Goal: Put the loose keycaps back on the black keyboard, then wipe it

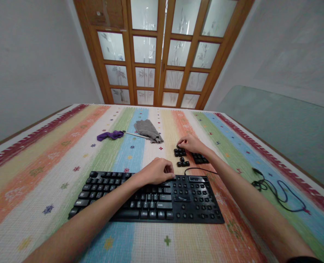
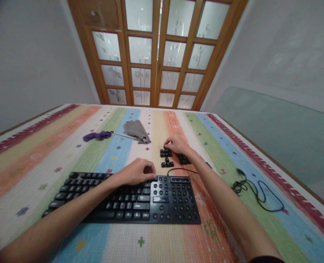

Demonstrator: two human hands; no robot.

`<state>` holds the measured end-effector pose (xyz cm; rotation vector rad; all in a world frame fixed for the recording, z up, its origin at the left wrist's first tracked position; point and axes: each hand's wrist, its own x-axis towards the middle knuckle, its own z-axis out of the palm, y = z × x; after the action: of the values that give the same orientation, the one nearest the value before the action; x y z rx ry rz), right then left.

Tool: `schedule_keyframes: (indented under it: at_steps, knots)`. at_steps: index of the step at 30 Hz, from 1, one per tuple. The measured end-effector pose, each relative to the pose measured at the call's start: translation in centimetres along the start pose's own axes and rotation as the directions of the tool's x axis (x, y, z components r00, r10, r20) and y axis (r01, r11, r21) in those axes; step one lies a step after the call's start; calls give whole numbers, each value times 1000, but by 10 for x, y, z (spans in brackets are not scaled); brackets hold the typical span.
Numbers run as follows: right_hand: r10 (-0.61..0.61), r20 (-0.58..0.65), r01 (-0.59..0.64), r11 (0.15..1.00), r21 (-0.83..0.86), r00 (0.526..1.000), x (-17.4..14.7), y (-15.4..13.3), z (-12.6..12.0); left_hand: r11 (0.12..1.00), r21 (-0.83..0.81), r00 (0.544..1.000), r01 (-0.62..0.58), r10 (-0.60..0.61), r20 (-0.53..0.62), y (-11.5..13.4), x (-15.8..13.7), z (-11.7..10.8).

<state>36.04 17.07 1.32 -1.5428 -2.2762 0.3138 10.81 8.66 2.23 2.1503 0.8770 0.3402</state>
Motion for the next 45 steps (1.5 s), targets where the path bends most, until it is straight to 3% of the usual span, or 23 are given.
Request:
schedule_keyframes:
  at_steps: [8, 14, 20, 24, 34, 45]
  knots:
    - [-44, -105, 52, 996, 77, 993, -12, -16, -8, 999, 46, 999, -28, 27, 28, 7, -3, -7]
    - [-72, -115, 106, 939, 327, 991, -65, -52, -16, 995, 76, 997, -69, 66, 46, 9, -3, -8]
    - [-70, -25, 74, 881, 468, 997, -118, -78, 1, 987, 117, 993, -110, 103, 60, 10, -4, -11]
    - [-70, 2, 63, 907, 417, 998, -131, -86, 9, 977, 147, 985, -154, 141, 96, 13, -7, -14]
    - [-95, -75, 113, 949, 294, 993, -133, -94, 13, 943, 251, 973, -219, 194, 122, 19, -11, -13]
    - [-145, -150, 177, 958, 226, 978, -136, -96, 18, 884, 407, 973, -232, 219, 77, 16, -12, 0]
